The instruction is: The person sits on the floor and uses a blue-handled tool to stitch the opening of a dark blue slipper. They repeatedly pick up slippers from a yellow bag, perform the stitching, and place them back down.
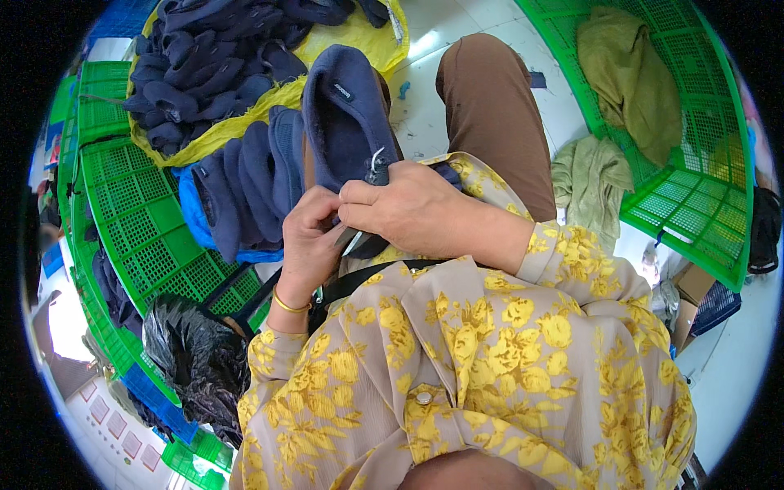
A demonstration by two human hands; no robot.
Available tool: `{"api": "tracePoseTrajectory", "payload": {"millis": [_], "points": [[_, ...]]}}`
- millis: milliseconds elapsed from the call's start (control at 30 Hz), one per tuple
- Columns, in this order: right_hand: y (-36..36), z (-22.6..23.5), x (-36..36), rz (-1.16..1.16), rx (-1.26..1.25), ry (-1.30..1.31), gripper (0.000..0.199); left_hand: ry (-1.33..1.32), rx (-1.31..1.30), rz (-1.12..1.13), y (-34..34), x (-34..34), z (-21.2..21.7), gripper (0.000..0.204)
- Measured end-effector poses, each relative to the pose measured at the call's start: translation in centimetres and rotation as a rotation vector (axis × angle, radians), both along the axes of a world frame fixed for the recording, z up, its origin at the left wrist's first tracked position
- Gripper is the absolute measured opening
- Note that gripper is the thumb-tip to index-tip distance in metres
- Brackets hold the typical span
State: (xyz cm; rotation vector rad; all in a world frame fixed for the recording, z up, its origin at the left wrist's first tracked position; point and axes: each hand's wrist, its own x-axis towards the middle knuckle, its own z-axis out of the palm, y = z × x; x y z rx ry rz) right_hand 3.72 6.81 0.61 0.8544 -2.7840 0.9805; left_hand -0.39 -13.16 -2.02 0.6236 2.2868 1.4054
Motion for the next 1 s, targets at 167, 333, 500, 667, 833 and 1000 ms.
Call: {"api": "tracePoseTrajectory", "payload": {"millis": [167, 333, 500, 667, 833, 1000], "points": [[-1.4, 0.9, -0.6, -0.025, -0.240, -0.103, 0.031, 0.152, 0.062, -0.109, -0.2, -0.5, -0.5, 0.018], [0.1, 0.9, -0.8, 0.008, -0.102, -0.191, 0.029, -0.070, 0.027, -0.010, -0.1, -0.3, 0.5, 0.016], [-0.3, 0.5, -0.4, 0.041, -0.043, -0.027, 0.025, -0.110, 0.069, 0.010, -0.3, -0.2, -0.5, 0.015], [-0.8, 3.9, -1.2, -0.119, -0.824, -0.368, 0.020, 0.100, -0.012, -0.014, -0.1, 0.3, -0.4, 0.014], [3.7, 5.7, -2.0, -0.425, -1.285, -0.781, 0.013, 0.377, -0.113, -0.040, 0.2, 0.8, 1.3, 0.020], [16.7, 10.0, -2.4, -0.256, -1.793, -0.600, 0.013, 0.502, -0.081, -0.025, 0.5, 1.4, 1.4, 0.020]]}}
